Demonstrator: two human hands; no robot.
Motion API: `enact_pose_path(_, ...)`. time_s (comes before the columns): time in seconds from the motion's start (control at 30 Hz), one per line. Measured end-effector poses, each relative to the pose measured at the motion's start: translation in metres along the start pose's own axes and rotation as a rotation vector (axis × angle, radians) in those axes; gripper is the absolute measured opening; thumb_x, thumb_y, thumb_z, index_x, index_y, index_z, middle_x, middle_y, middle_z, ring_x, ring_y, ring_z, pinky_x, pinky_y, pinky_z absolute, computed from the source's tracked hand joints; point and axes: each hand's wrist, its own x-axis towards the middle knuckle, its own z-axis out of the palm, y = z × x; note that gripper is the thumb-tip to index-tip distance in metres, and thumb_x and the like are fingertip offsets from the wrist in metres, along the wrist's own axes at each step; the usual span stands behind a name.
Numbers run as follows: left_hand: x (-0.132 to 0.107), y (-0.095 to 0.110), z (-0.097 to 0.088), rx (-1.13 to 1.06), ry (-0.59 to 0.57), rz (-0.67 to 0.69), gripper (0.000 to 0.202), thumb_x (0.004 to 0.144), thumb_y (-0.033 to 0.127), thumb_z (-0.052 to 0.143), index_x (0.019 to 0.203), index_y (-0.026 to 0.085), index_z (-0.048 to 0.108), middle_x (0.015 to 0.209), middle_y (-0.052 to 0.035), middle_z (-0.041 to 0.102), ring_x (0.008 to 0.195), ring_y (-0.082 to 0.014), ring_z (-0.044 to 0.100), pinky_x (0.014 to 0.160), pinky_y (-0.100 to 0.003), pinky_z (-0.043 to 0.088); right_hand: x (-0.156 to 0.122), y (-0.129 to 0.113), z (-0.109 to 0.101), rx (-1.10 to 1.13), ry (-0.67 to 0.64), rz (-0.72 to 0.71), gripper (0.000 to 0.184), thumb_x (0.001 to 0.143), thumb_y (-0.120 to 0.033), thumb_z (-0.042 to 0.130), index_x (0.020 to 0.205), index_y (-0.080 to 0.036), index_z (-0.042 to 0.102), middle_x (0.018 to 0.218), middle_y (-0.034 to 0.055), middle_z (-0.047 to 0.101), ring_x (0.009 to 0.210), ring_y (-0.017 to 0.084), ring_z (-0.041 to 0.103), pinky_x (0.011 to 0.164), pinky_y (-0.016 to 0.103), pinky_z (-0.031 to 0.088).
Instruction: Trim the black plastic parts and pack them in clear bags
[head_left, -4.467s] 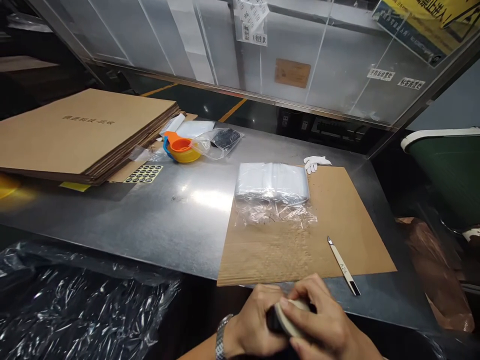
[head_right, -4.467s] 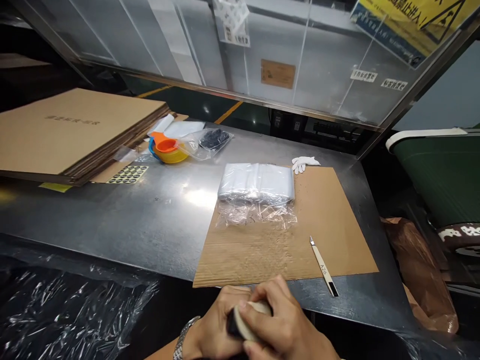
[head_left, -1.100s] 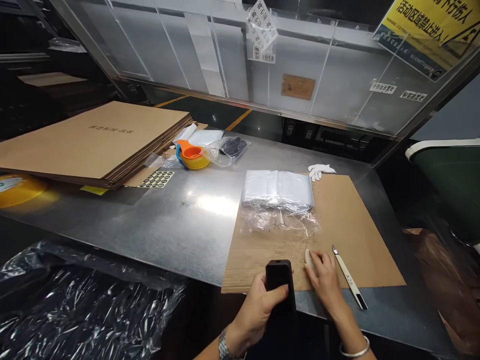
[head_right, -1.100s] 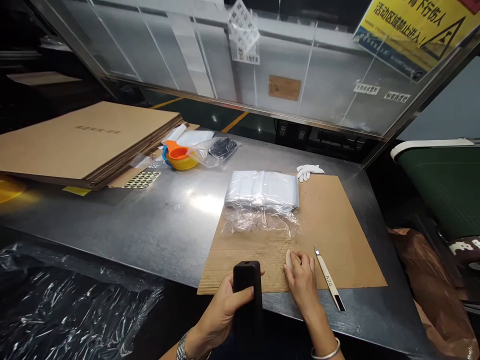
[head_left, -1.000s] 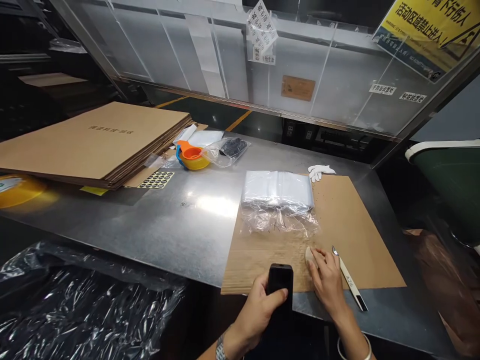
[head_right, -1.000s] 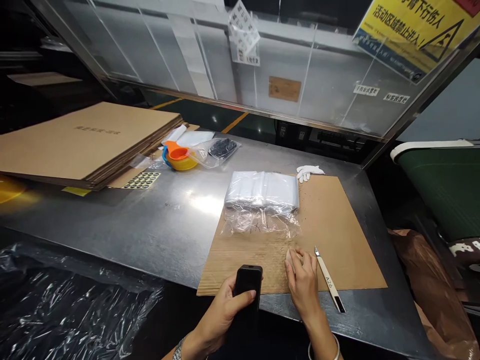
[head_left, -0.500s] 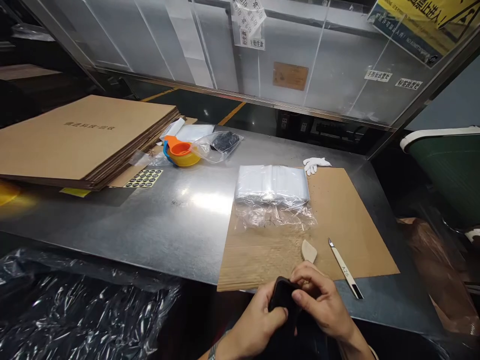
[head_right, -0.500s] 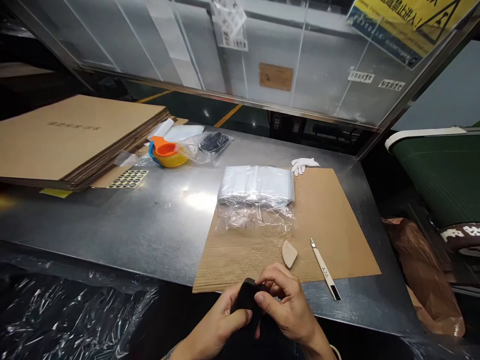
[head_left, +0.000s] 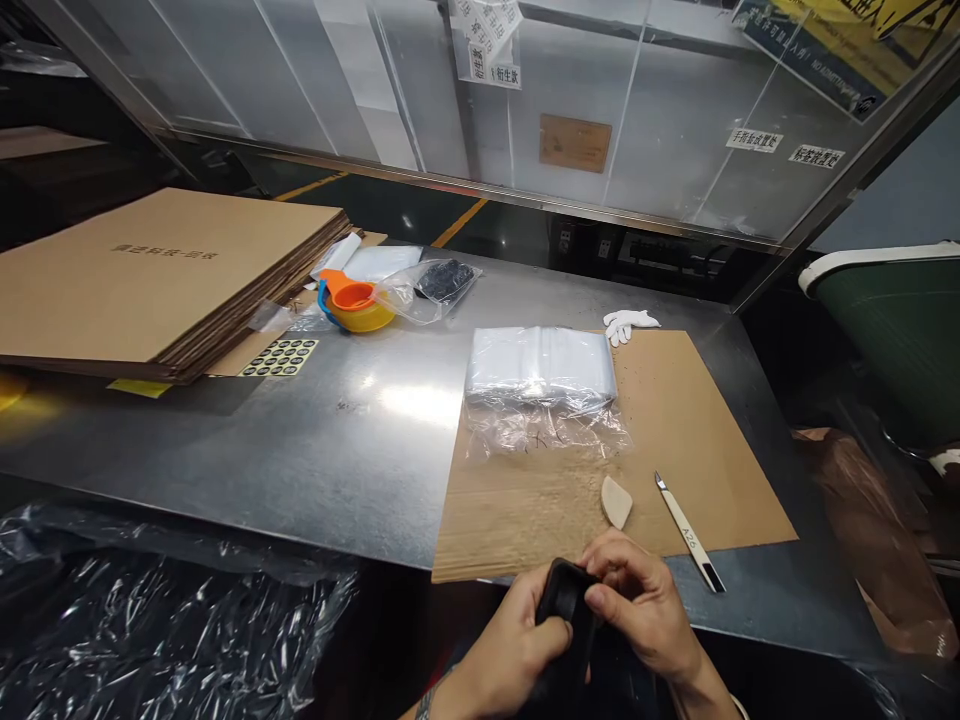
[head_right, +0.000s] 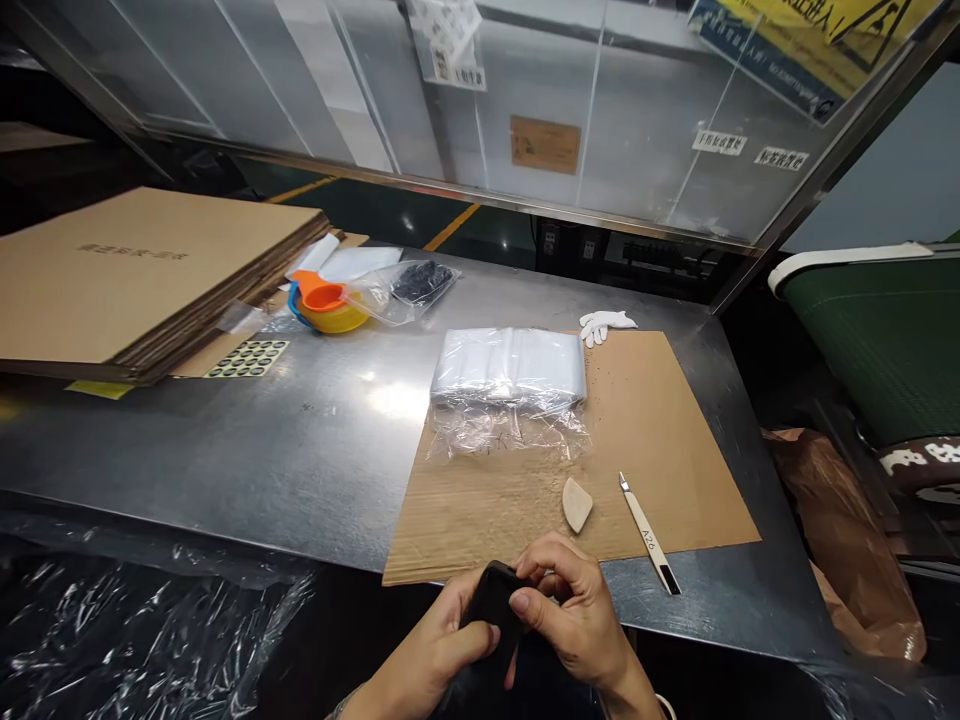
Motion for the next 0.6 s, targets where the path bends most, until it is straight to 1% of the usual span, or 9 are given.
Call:
enact_pose_path(0.1,0.0,-0.001,0.0,-0.01,0.002,-0.008,0.025,0.062,0.017,0.048,0.087,0.013,0.048,0.055,0.0001,0.057,0.049,-0.0122,0.052,0.048,-0.023,0.036,0.0,-0.002,0.0,-0.02,-0.016,0.01,0.01,0.081,-0.025,0.062,0.091,-0.027,0.062,0.087,0.0005,0.052,0.069,0.01,0.049,0.057,0.021,0.04)
enact_pose_path(0.2,0.0,-0.004,0.0,-0.047,0.012,-0.009,0.026,0.063,0.015,0.051,0.088,0.013,0.049,0.055,0.0005,0.058,0.049,-0.0121,0.053,0.049,-0.022,0.036,-0.001,-0.003,0.002,-0.04,-0.016,0.018,0.007,0.08,-0.028,0.062,0.086,-0.024,0.061,0.084,0.0007,0.052,0.068,0.01,0.049,0.055,0.02,0.04)
enact_pose_path(0.3,0.004,-0.008,-0.003,-0.142,-0.033,0.001,0.02,0.067,0.02,0.058,0.085,0.013,0.053,0.054,-0.0008,0.06,0.047,-0.011,0.053,0.047,-0.02,0.036,-0.002,0.002,0.002,-0.083,0.026,0.018,0.019,0.08,-0.038,0.061,0.077,-0.021,0.055,0.083,0.0024,0.055,0.072,0.013,0.054,0.058,0.023,0.044)
enact_pose_path(0.33,0.005,-0.009,-0.004,-0.191,-0.055,-0.018,0.019,0.071,0.026,0.06,0.084,0.012,0.055,0.054,-0.0022,0.06,0.045,-0.0102,0.052,0.045,-0.019,0.035,-0.002,0.005,0.0,-0.15,0.074,0.022,0.025,0.081,-0.044,0.057,0.074,-0.02,0.053,0.082,0.0028,0.057,0.07,0.013,0.055,0.059,0.024,0.045)
enact_pose_path(0.4,0.009,-0.01,-0.008,-0.349,-0.078,-0.102,0.034,0.079,0.044,0.054,0.08,0.01,0.059,0.055,-0.0055,0.061,0.045,-0.0099,0.052,0.043,-0.018,0.035,-0.003,0.014,-0.011,-0.38,0.241,0.051,0.034,0.087,-0.051,0.043,0.075,-0.02,0.051,0.079,0.0032,0.059,0.064,0.013,0.056,0.059,0.026,0.047)
enact_pose_path(0.47,0.012,-0.009,-0.013,-0.593,-0.06,-0.162,0.048,0.083,0.055,0.042,0.079,0.011,0.061,0.063,-0.0067,0.062,0.054,-0.012,0.058,0.05,-0.02,0.043,-0.005,0.025,-0.031,-0.632,0.449,0.091,0.035,0.09,-0.049,0.033,0.083,-0.02,0.053,0.079,0.0044,0.059,0.065,0.015,0.057,0.062,0.029,0.048)
enact_pose_path(0.53,0.015,-0.005,-0.016,-0.819,-0.042,-0.151,0.049,0.085,0.056,0.038,0.083,0.014,0.062,0.072,-0.0055,0.062,0.067,-0.0161,0.062,0.065,-0.029,0.05,-0.008,0.036,-0.056,-0.795,0.605,0.126,0.034,0.088,-0.049,0.038,0.092,-0.019,0.054,0.087,0.0089,0.058,0.077,0.022,0.056,0.071,0.038,0.046)
enact_pose_path(0.57,0.016,-0.003,-0.017,-0.884,-0.039,-0.138,0.048,0.085,0.056,0.038,0.085,0.015,0.062,0.074,-0.0048,0.062,0.069,-0.0178,0.063,0.068,-0.033,0.052,-0.01,0.041,-0.069,-0.852,0.65,0.137,0.036,0.084,-0.051,0.042,0.094,-0.018,0.054,0.09,0.0116,0.056,0.083,0.026,0.054,0.076,0.043,0.043)
enact_pose_path(0.6,0.018,-0.001,-0.018,-0.916,-0.033,-0.133,0.048,0.085,0.055,0.038,0.085,0.014,0.062,0.075,-0.0047,0.062,0.069,-0.0183,0.064,0.068,-0.034,0.053,-0.011,0.046,-0.081,-0.906,0.672,0.148,0.038,0.081,-0.053,0.046,0.093,-0.017,0.054,0.091,0.0134,0.055,0.087,0.029,0.051,0.079,0.048,0.04)
